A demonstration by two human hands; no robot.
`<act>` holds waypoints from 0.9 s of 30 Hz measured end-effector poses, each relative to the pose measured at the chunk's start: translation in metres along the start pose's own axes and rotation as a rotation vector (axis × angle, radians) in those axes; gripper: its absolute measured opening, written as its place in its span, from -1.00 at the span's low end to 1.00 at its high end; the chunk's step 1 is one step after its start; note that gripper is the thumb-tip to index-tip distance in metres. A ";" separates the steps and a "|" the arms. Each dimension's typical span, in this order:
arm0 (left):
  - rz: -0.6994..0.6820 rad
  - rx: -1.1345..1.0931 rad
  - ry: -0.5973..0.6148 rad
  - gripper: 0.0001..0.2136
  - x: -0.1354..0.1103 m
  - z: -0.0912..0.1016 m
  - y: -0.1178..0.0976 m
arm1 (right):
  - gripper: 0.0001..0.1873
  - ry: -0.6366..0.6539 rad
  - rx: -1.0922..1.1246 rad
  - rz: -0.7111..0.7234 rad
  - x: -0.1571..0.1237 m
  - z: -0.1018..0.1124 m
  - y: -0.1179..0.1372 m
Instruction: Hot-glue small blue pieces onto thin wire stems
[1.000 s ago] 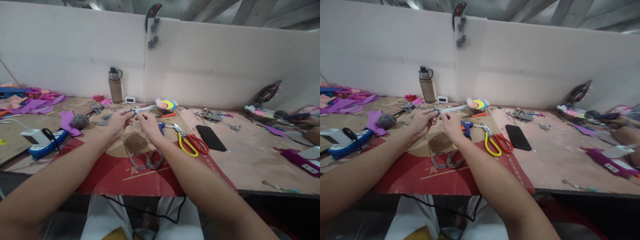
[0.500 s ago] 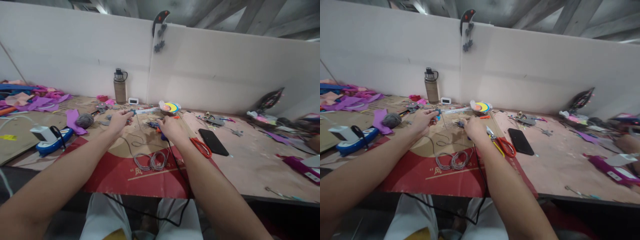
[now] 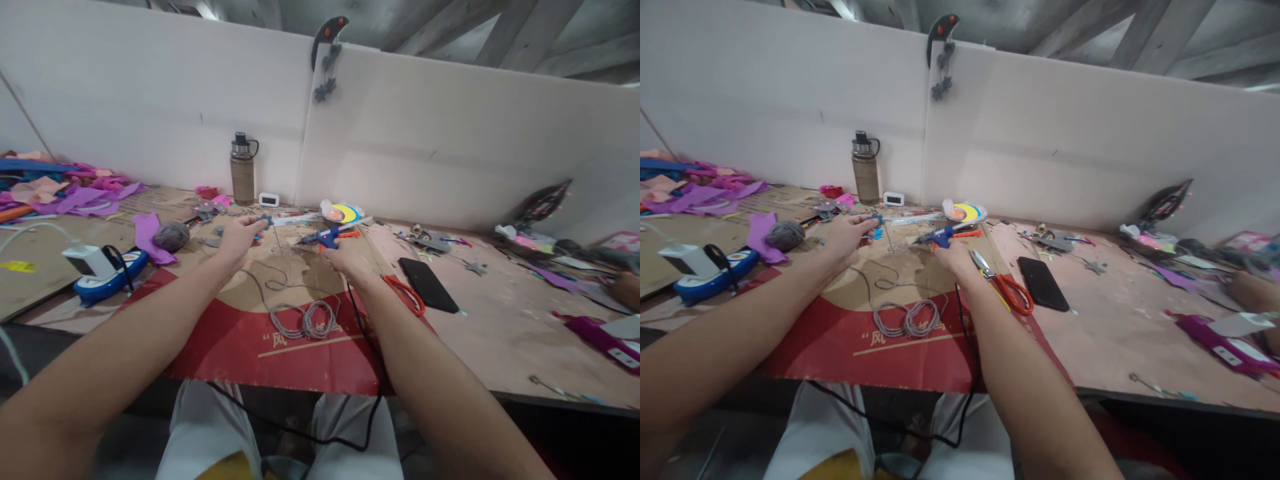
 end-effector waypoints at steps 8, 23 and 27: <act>0.062 -0.076 -0.031 -0.84 0.001 0.002 0.001 | -0.62 0.086 0.672 0.376 -0.018 -0.001 0.038; 0.092 -0.016 -0.036 -0.87 0.000 0.001 0.002 | -0.78 0.145 0.398 0.467 -0.038 -0.015 0.061; 0.073 0.008 -0.019 -0.86 -0.001 0.000 0.001 | -0.78 0.130 0.333 0.451 -0.036 -0.014 0.060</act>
Point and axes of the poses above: each hand's wrist, its own x-axis towards the middle knuckle, its own z-axis out of the back of the hand, y = z × x, the point moved 4 cm from there along x, towards the middle knuckle, and after that the axes turned 13 degrees about y, right-handed, at the moved point
